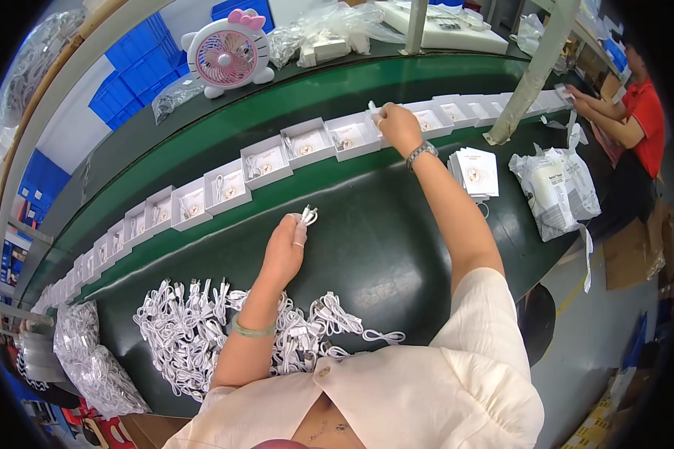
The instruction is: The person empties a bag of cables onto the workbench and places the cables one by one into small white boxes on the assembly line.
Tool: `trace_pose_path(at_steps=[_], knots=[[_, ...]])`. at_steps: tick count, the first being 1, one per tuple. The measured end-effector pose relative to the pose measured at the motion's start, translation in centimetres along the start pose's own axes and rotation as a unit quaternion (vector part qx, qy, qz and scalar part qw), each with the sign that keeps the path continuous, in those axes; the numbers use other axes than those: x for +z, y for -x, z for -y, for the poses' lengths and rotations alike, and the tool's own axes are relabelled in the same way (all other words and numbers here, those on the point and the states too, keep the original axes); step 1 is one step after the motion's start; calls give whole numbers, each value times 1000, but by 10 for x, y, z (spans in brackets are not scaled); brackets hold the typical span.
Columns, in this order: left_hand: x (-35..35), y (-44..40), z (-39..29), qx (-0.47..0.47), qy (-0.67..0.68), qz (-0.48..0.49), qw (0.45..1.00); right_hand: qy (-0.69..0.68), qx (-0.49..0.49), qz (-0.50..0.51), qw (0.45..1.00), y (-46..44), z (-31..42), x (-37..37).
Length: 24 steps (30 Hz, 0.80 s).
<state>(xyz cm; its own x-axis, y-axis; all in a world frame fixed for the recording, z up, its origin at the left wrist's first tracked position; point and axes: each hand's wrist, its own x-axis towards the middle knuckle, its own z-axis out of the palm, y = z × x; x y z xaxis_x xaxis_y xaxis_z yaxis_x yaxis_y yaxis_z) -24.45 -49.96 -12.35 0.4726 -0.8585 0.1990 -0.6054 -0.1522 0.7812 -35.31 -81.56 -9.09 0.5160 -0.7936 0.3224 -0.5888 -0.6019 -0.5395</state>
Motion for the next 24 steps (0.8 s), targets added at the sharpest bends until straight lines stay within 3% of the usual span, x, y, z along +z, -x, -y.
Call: trace_pose_path(at_steps=[4,8,9,11,13,15,16,18,19,24], knots=[[-1,-1,0,-43,52,41,997,103,32,11,994,-26,-21,17],[-1,-2,2,-54,72,15,996,178,11,75,981,-24,-23,30],[-3,-2,3,-56,73,14,996,140,7,54,989,-20,-19,30],[-6,-4,-1,-146,195,26,969,102,2,33,994,-4,0,24],[-4,-4,5,-120,257,3,959,-4,-105,32,994,23,29,20],[-3,-7,9,-77,297,-11,952,-83,-146,205,964,55,66,11],[-2,-7,7,-76,296,-6,952,-135,-213,239,938,73,80,13],[0,-8,4,-72,328,-14,942,-208,-202,322,901,106,113,7],[-2,-8,4,-72,317,30,945,-288,-167,324,885,119,124,11],[1,-7,-4,-55,355,54,932,-389,-91,295,868,119,116,22]])
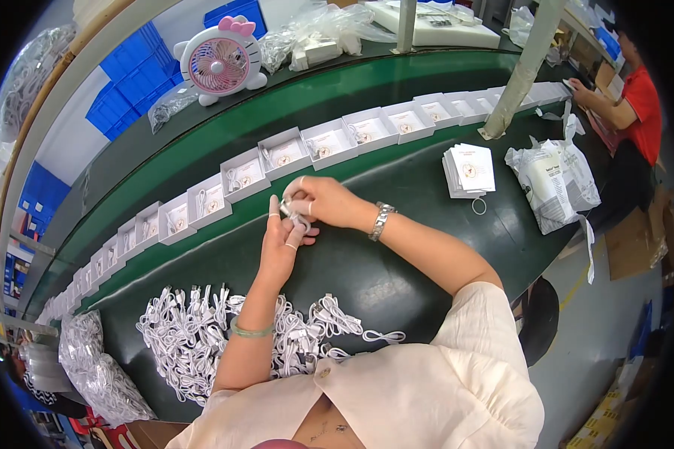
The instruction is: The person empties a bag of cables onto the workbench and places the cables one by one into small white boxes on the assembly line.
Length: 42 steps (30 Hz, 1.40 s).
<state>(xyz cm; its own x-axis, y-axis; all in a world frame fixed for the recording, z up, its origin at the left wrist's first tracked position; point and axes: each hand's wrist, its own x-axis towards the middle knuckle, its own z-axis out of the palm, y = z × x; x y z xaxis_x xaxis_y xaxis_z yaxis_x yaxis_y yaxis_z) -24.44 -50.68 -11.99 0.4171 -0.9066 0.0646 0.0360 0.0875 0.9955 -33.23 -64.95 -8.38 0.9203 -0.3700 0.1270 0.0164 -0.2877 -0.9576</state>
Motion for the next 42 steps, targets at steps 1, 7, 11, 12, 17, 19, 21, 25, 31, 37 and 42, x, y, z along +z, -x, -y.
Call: trace_pose_path(at_steps=[1,7,11,12,17,19,21,25,31,37,42], knots=[[1,1,-2,-13,-11,-8,1000,-21,10,-10,1000,-2,-2,-9],[-4,2,2,-41,-56,-21,997,261,-51,-301,916,-41,-48,-127],[0,2,4,-60,-68,-6,996,350,36,-372,859,-46,-87,-195],[-1,1,5,-68,-69,-6,995,405,61,-366,835,-51,-101,-206],[-4,3,6,-66,-70,-3,995,438,120,-233,860,-49,-138,-214],[-3,0,8,-70,-81,5,994,374,154,-222,887,-41,-114,-209],[-1,-1,5,-77,-88,7,993,396,67,-282,871,-21,-83,-190],[4,-8,6,-81,-100,26,991,317,0,-148,937,22,-32,-144],[-4,16,-52,36,-379,174,908,294,-57,218,929,110,38,-29],[7,87,-104,68,-564,283,773,340,-165,266,887,163,38,12],[23,127,-72,65,-634,217,740,298,-170,201,918,160,3,14]])
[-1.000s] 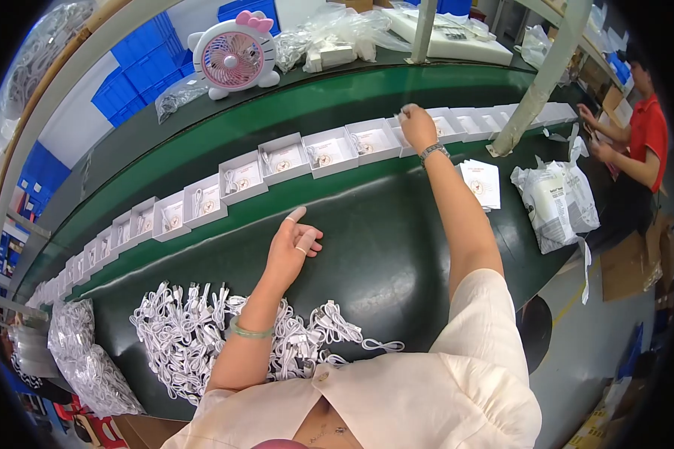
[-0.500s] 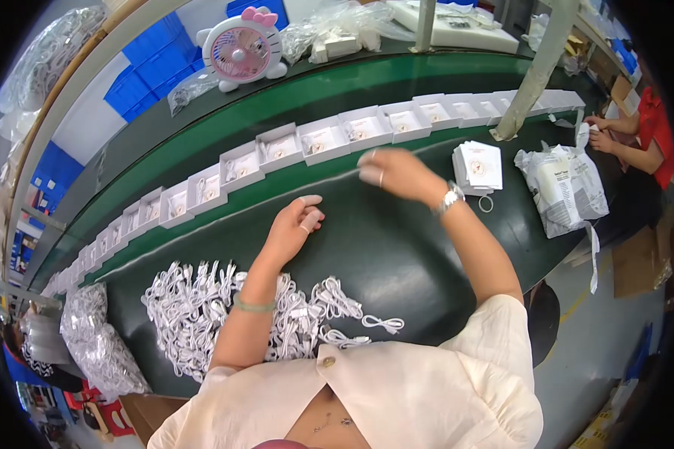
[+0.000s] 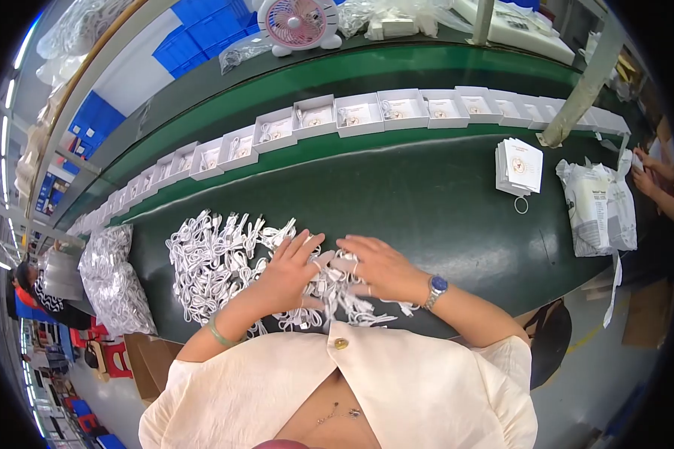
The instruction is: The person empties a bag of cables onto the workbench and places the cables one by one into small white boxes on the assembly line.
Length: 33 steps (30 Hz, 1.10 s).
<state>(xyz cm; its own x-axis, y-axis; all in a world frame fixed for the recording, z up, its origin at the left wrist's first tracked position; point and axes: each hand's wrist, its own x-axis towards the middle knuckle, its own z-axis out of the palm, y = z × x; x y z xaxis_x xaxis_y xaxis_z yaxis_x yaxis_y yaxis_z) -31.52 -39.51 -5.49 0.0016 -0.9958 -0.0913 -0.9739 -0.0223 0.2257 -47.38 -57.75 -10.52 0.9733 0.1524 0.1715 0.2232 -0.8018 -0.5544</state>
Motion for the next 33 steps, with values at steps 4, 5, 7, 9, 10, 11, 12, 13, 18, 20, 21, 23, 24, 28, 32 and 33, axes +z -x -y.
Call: trace_pose_path(at_steps=[4,5,7,9,10,11,12,13,18,20,21,23,24,28,32,33], knots=[[18,-26,6,-24,35,-103,994,-31,37,-114,992,-1,-38,-4],[20,-36,4,-38,32,-141,989,-56,44,-135,988,-2,-44,-11],[26,-55,5,-67,44,-151,985,-115,78,-166,976,-2,-57,-14],[30,-70,5,-108,76,-154,979,-219,147,-205,943,2,-68,-18],[28,-71,3,-110,77,-154,979,-219,146,-203,943,4,-65,-24],[24,-71,0,-107,85,-159,978,-179,148,-222,947,8,-58,-34],[20,-70,-4,-105,94,-164,976,-138,150,-241,949,13,-51,-43],[9,-63,-10,-91,87,-142,982,-100,107,-225,963,19,-46,-49],[-18,-3,-24,-25,98,-59,993,-37,6,-70,997,55,9,-52],[-14,24,-25,-4,81,-19,997,-20,-7,-7,1000,65,19,-40],[-7,36,-25,20,61,1,998,15,-31,27,999,69,19,-32],[7,50,-28,43,21,37,998,65,-50,72,994,71,22,-25],[15,49,-27,42,22,36,998,65,-51,73,994,69,21,-24],[25,19,-30,16,39,-29,999,5,1,-21,1000,61,-1,-22],[35,-29,-38,36,11,-102,994,2,8,-94,996,60,-32,-23],[41,-39,-38,44,21,-121,991,6,-1,-122,992,60,-37,-26]])
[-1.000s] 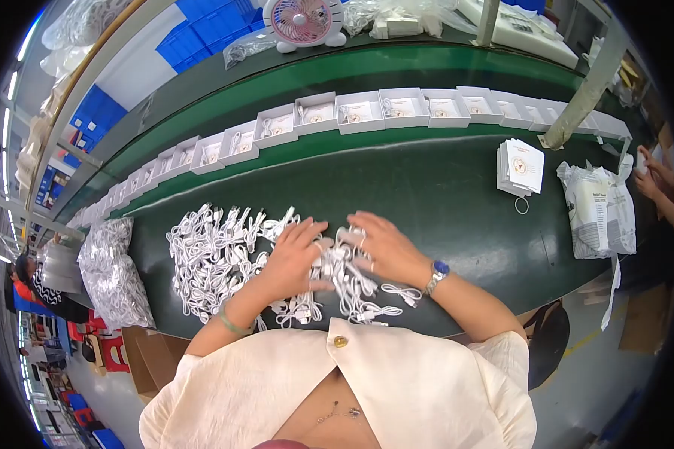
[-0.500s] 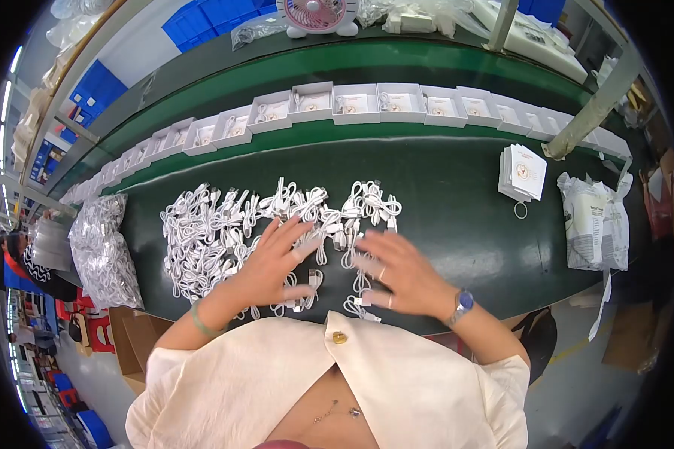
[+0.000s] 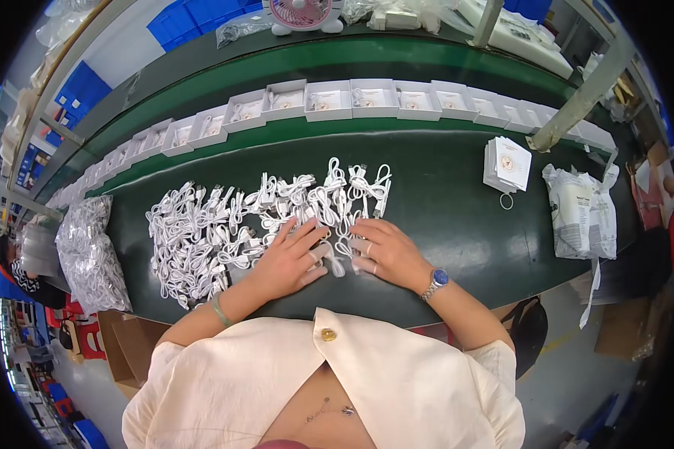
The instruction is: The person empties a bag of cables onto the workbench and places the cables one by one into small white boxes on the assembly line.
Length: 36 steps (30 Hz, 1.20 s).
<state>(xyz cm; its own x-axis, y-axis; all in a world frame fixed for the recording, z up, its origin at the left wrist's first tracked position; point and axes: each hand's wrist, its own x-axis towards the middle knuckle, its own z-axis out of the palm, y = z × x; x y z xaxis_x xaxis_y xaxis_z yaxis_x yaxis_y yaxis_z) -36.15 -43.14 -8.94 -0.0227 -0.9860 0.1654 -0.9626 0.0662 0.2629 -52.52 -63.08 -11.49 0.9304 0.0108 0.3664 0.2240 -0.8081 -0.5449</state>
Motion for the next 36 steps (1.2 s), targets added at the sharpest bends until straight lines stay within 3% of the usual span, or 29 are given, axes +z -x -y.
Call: trace_pose_path(at_steps=[6,7,9,10,11,13,14,15,17,18,21,24,26,27,28,29,31,33,36], knots=[[8,-43,0,8,96,-149,984,-76,57,-64,993,-6,-19,-16],[5,-51,3,10,98,-151,984,-104,80,-86,988,-8,-23,-18],[-2,-65,12,-72,175,-98,977,-130,114,-93,981,-15,-27,-26],[-5,-75,10,-107,219,-135,960,-287,226,-138,920,-19,-29,-28],[-1,-85,15,-102,238,-193,946,-432,328,-178,821,-22,-33,-32],[-3,-103,17,-260,480,-121,829,-450,301,-222,811,-24,-55,-26],[-5,-110,22,-287,610,-79,734,-491,341,-238,765,-25,-62,-28],[-1,-116,23,-282,614,-79,733,-530,380,-254,715,-27,-66,-30],[10,-130,21,-327,763,-144,539,-539,373,-243,715,-28,-72,-33],[19,-136,25,-324,802,-142,482,-564,366,-258,693,-28,-77,-31],[38,-143,29,-271,833,-147,459,-599,339,-269,673,-22,-90,-26],[34,-145,36,-246,856,-132,435,-578,342,-278,686,-20,-94,-25],[32,-149,42,-227,875,-134,405,-433,373,-288,768,-13,-105,-24],[31,-150,44,-225,874,-129,411,-434,370,-295,766,-8,-113,-22],[28,-151,44,-211,891,-131,379,-193,321,-286,882,-5,-117,-22],[26,-152,44,-198,908,-132,345,64,253,-255,931,-3,-120,-20],[26,-153,43,-192,912,-116,345,128,263,-292,910,-1,-121,-16],[26,-153,42,-204,891,-113,389,169,282,-290,899,-1,-118,-19],[37,-155,46,-184,892,-133,391,133,331,-274,893,-5,-101,-28]])
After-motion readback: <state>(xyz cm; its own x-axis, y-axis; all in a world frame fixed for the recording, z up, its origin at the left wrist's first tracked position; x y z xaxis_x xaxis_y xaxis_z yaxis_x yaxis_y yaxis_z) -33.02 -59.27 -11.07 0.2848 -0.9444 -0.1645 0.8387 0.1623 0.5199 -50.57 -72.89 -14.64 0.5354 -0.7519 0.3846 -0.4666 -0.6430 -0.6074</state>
